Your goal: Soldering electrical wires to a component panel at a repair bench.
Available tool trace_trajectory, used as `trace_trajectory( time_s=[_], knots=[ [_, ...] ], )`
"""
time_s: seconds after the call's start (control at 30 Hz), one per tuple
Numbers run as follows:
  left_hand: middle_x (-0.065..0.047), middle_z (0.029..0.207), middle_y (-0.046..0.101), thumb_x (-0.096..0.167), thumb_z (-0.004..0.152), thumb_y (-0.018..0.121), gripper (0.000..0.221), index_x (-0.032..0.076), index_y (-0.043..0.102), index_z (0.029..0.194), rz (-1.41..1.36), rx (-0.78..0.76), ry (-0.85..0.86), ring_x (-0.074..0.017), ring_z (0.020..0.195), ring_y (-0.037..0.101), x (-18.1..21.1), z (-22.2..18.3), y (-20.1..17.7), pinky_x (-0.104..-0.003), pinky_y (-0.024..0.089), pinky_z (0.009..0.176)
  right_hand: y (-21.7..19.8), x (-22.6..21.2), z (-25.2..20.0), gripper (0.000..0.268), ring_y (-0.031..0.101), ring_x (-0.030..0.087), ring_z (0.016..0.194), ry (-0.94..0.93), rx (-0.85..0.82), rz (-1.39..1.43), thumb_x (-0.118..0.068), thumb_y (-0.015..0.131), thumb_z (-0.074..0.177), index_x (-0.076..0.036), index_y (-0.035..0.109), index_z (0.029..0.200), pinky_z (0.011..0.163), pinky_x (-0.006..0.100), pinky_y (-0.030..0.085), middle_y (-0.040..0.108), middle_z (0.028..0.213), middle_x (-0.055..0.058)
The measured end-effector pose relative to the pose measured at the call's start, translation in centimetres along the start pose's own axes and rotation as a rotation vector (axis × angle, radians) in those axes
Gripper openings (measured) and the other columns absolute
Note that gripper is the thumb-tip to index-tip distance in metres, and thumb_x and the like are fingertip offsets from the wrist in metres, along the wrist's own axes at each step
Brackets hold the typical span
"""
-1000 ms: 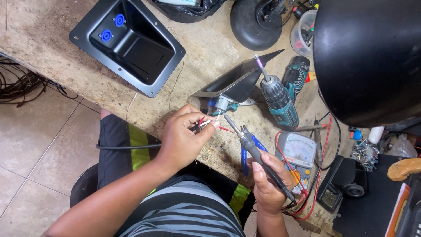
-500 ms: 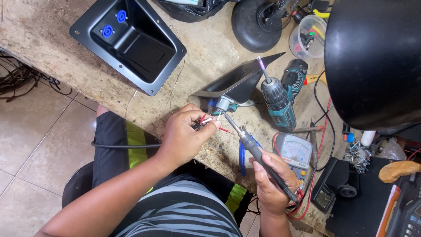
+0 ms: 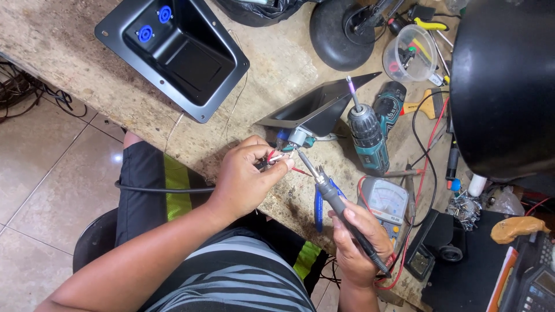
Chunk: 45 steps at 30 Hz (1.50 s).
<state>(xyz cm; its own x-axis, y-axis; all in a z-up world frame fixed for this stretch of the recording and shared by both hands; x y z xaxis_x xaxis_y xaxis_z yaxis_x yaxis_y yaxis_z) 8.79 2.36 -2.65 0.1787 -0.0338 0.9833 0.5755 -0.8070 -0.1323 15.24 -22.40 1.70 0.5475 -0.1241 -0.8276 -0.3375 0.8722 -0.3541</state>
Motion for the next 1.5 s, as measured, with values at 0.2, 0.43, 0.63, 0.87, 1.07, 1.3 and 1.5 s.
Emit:
trace_trajectory(
  time_s=[0.2,0.43,0.63,0.87,1.07,1.3,1.5],
  knots=[
    [0.0,0.08,0.057,0.017,0.085,0.079,0.024,0.008,0.066,0.067,-0.048,0.018,0.03,-0.0144,0.073,0.055,0.0,-0.1,0.0,-0.03,0.045,0.069,0.1,0.0,0.1,0.025,0.079,0.029,0.084,-0.011,-0.003,0.023,-0.007,0.076,0.088,-0.007,0.07,0.113,0.076,0.031,0.068,0.073,0.116,0.025],
    [0.0,0.079,0.055,0.018,0.085,0.079,0.03,0.009,0.059,0.064,-0.032,0.019,0.011,-0.0148,0.072,0.053,-0.4,-0.1,0.1,-0.031,0.044,0.069,-0.1,-0.3,0.2,0.024,0.079,0.032,0.088,-0.026,-0.03,-0.038,0.0,0.076,0.086,-0.007,0.069,0.109,0.077,0.033,0.072,0.071,0.115,0.028],
    [0.0,0.08,0.057,0.021,0.084,0.08,0.026,0.009,0.065,0.068,-0.044,0.039,0.006,-0.0145,0.073,0.056,-0.6,-0.2,0.3,-0.03,0.045,0.07,-0.2,-0.5,0.1,0.026,0.077,0.034,0.101,-0.036,-0.047,-0.056,0.0,0.075,0.086,-0.005,0.069,0.111,0.081,0.036,0.074,0.07,0.116,0.03],
    [0.001,0.081,0.058,0.017,0.081,0.078,0.02,0.008,0.065,0.069,-0.084,0.049,-0.005,-0.0138,0.072,0.057,-0.8,-0.1,0.4,-0.029,0.045,0.07,-0.1,-0.5,0.3,0.029,0.079,0.032,0.087,-0.03,-0.054,-0.015,-0.002,0.075,0.086,-0.007,0.069,0.114,0.077,0.032,0.069,0.071,0.117,0.027],
    [0.0,0.078,0.057,0.02,0.081,0.075,0.019,0.008,0.068,0.068,-0.048,0.021,-0.001,-0.0149,0.07,0.058,-0.3,0.1,0.1,-0.031,0.045,0.067,0.1,-1.1,0.3,0.027,0.077,0.031,0.085,-0.069,-0.057,-0.024,-0.003,0.073,0.09,-0.008,0.067,0.116,0.076,0.031,0.067,0.071,0.118,0.027],
    [0.001,0.08,0.06,0.019,0.082,0.074,0.015,0.009,0.072,0.071,-0.085,-0.011,-0.038,-0.0139,0.071,0.06,-0.2,0.1,0.1,-0.03,0.047,0.068,0.6,-3.1,0.8,0.028,0.077,0.033,0.106,-0.132,-0.099,-0.238,0.004,0.078,0.084,-0.005,0.069,0.109,0.086,0.034,0.072,0.071,0.116,0.028],
    [0.001,0.077,0.059,0.02,0.082,0.074,0.019,0.009,0.069,0.068,-0.071,0.003,-0.018,-0.0141,0.07,0.058,-0.4,0.2,0.1,-0.031,0.046,0.067,0.7,-4.8,1.2,0.015,0.079,0.033,0.102,-0.22,-0.165,-0.406,-0.011,0.076,0.089,-0.006,0.072,0.103,0.09,0.035,0.065,0.073,0.114,0.026]
  ],
)
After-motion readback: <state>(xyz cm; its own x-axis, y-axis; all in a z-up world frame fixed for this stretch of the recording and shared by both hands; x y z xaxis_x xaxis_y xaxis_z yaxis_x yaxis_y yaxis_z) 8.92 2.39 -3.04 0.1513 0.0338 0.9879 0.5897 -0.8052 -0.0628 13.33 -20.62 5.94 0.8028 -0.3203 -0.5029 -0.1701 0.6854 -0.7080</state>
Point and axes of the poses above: each hand's wrist, its own z-axis towards the middle knuckle, its own y-axis out of the palm, x = y × z, the point moved 7 cm from there along z, towards the middle knuckle
